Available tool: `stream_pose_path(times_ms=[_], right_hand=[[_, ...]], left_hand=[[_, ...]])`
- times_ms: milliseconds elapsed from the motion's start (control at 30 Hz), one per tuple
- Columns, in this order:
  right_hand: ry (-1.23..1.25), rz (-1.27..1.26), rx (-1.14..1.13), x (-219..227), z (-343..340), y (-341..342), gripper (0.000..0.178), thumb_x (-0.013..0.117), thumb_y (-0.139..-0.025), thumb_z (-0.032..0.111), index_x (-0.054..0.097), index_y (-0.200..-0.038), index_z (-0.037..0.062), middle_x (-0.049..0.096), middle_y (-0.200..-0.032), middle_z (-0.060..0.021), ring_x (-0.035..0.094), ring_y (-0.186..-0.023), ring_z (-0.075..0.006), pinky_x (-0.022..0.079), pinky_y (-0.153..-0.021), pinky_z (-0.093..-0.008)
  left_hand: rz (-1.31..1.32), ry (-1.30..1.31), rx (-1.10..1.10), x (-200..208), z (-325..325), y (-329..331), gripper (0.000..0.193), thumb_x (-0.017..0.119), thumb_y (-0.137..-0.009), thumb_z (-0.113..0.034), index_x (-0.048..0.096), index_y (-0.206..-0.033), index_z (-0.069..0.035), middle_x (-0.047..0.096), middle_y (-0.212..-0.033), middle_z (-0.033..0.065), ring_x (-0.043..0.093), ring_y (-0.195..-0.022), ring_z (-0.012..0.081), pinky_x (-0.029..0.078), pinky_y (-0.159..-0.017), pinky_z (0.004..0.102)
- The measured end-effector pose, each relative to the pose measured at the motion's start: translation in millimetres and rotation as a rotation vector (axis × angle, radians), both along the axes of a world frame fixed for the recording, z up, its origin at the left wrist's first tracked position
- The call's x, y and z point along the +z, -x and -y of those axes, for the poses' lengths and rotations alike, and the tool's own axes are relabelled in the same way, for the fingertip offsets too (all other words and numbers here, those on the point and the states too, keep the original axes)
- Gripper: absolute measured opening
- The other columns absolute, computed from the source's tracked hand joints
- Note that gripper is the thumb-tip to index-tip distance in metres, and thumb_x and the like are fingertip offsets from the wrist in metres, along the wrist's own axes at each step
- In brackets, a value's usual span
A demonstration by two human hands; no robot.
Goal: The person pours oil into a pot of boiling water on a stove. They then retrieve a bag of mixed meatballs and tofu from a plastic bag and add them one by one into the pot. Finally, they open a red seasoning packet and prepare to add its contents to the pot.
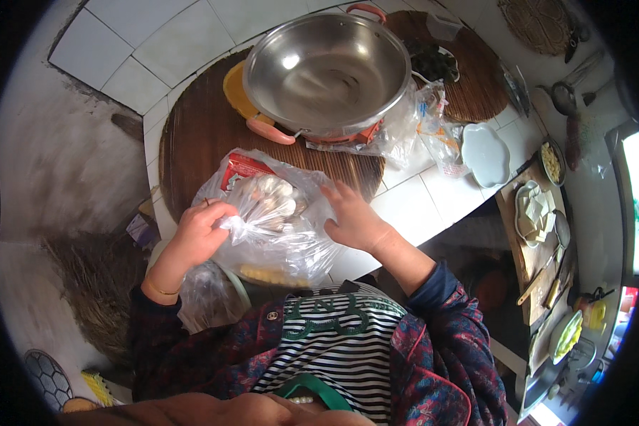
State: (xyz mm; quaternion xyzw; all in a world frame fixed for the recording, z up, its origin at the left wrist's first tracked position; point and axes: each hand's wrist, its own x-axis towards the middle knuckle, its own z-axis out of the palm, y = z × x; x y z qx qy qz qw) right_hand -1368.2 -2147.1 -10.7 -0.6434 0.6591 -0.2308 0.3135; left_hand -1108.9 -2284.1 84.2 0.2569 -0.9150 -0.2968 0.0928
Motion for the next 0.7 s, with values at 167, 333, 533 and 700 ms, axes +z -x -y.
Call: stream_pose_path(times_ms=[167, 333, 533, 700], right_hand=[[0.196, 0.059, 0.009, -16, -29, -21, 0.082, 0.058, -0.072, -0.002, 0.023, -0.146, 0.0009, 0.029, -0.145, -0.0298, 0.032, -0.132, -0.0472, 0.031, -0.111, -0.0462], [0.380, 0.088, 0.125, -22, -43, -30, 0.077, 0.053, -0.072, -0.007, 0.030, -0.144, 0.0006, 0.043, -0.138, -0.0235, 0.045, -0.122, -0.0399, 0.038, -0.105, -0.0452], [0.445, 0.055, 0.138, -32, -63, -24, 0.057, 0.058, -0.074, 0.000, 0.045, -0.130, -0.0021, 0.056, -0.111, -0.0173, 0.054, -0.099, -0.0346, 0.046, -0.090, -0.0415], [0.529, 0.113, 0.199, -34, -77, -24, 0.027, 0.060, -0.079, 0.008, 0.056, -0.106, 0.0016, 0.055, -0.096, -0.0150, 0.054, -0.093, -0.0340, 0.046, -0.082, -0.0431]], left_hand=[[0.043, -0.016, -0.190, -10, -7, 13, 0.034, 0.055, -0.066, 0.007, 0.058, -0.098, -0.005, 0.056, -0.093, 0.0180, 0.054, -0.094, 0.0406, 0.046, -0.081, 0.0421], [0.180, 0.002, -0.259, -22, -9, 35, 0.046, 0.054, -0.069, 0.007, 0.054, -0.112, -0.007, 0.055, -0.102, 0.0201, 0.056, -0.090, 0.0431, 0.047, -0.079, 0.0460], [0.146, -0.032, -0.196, -25, -2, 36, 0.034, 0.056, -0.069, 0.006, 0.064, -0.099, -0.008, 0.059, -0.088, 0.0162, 0.059, -0.085, 0.0374, 0.049, -0.073, 0.0401], [-0.015, -0.117, -0.028, -19, 2, 27, 0.026, 0.057, -0.072, 0.009, 0.064, -0.093, -0.004, 0.061, -0.084, 0.0114, 0.060, -0.079, 0.0210, 0.047, -0.071, 0.0298]])
